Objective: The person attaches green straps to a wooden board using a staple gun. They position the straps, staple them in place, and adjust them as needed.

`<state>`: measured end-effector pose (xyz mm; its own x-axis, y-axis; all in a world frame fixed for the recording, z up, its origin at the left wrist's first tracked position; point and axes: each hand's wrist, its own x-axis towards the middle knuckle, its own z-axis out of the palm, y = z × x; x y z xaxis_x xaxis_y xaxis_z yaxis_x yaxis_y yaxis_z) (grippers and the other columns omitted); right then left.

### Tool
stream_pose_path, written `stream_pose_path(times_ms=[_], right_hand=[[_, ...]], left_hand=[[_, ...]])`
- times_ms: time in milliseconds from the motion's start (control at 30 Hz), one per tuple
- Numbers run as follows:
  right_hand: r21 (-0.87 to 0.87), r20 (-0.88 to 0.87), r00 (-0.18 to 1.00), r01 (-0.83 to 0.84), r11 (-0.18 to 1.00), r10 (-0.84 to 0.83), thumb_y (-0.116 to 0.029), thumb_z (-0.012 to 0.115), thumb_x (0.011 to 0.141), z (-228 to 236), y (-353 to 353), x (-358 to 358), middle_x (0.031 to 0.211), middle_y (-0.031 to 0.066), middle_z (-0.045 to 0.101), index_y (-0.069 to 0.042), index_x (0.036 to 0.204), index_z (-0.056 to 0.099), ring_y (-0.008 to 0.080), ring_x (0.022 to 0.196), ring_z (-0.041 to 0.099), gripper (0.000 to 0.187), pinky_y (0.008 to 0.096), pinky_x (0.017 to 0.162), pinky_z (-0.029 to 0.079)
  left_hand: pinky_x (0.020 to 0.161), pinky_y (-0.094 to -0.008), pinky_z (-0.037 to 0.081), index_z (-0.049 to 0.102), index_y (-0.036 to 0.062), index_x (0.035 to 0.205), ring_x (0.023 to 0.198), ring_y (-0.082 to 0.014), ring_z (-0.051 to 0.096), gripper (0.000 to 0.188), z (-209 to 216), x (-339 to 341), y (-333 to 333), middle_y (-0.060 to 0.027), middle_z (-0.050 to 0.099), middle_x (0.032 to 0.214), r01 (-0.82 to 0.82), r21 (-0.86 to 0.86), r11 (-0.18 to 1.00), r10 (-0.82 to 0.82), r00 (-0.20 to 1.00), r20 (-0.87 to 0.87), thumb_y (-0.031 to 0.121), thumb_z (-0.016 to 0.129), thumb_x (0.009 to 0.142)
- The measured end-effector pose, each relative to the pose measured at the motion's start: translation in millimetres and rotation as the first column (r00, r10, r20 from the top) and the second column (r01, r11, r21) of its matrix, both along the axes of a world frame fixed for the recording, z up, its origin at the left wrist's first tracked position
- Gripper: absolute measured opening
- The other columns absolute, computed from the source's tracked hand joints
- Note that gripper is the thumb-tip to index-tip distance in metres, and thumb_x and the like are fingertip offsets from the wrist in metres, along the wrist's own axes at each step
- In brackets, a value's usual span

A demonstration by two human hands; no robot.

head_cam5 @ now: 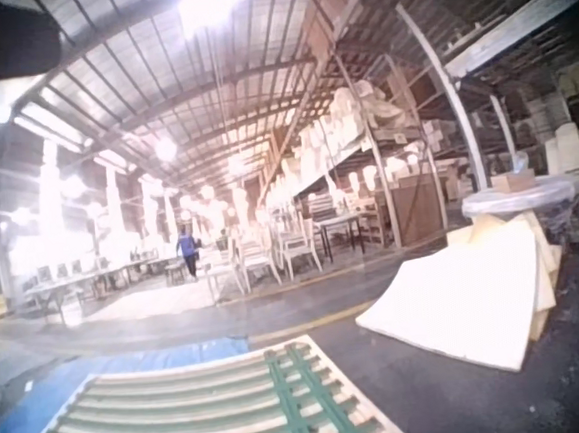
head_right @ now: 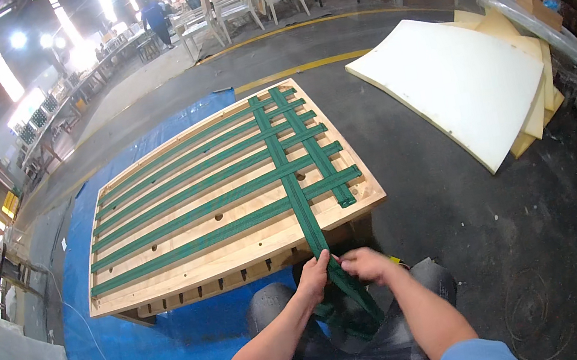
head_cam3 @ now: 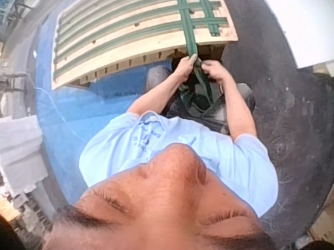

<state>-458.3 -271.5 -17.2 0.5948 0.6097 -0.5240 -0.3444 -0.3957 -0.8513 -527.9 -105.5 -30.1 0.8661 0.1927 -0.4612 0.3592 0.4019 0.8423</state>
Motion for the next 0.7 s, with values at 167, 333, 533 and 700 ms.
stream_pose_path(times_ms=[167,333,533,700], right_hand=[[0.208,-0.267,0.962,0.110,0.972,-0.052,-0.039,0.043,0.113,17,37,53,0.120,0.0172,0.070,0.001,0.136,0.059,0.0288,0.102,0.068,0.049,0.0454,0.091,0.054],[0.209,-0.523,0.847,0.237,0.949,-0.097,-0.044,0.039,0.113,22,81,56,0.124,0.0215,0.069,0.003,0.135,0.056,0.0353,0.106,0.069,0.055,0.0531,0.094,0.055],[0.136,-0.334,0.895,0.355,0.925,-0.294,-0.038,0.046,0.113,16,91,35,0.073,0.0007,0.059,-0.004,0.101,0.066,0.0150,0.059,0.054,0.041,0.0380,0.058,0.049],[0.166,-0.128,0.929,0.366,0.915,-0.348,-0.039,0.044,0.113,19,109,11,0.065,-0.0044,0.048,-0.007,0.095,0.060,0.0090,0.050,0.040,0.041,0.0293,0.046,0.036]], left_hand=[[0.056,-0.0294,0.040,0.071,0.0115,0.097,0.065,-0.0090,0.054,0.037,3,-3,-10,0.0035,0.063,0.077,0.056,-0.032,0.998,-0.058,0.997,-0.046,0.042,0.055,0.109],[0.059,-0.0299,0.043,0.070,0.0117,0.100,0.066,-0.0113,0.057,0.037,2,-10,-16,0.0033,0.065,0.079,0.042,-0.131,0.991,-0.059,0.990,-0.130,0.044,0.056,0.109],[0.064,-0.0324,0.049,0.069,0.0091,0.103,0.072,-0.0131,0.061,0.036,3,-13,-17,0.0008,0.067,0.082,0.043,-0.064,0.997,-0.052,0.986,-0.158,0.042,0.055,0.109],[0.077,-0.0420,0.054,0.073,0.0041,0.114,0.089,-0.0255,0.066,0.032,21,-23,32,-0.0081,0.072,0.098,0.513,0.472,0.717,-0.392,0.857,-0.335,0.032,0.062,0.102]])
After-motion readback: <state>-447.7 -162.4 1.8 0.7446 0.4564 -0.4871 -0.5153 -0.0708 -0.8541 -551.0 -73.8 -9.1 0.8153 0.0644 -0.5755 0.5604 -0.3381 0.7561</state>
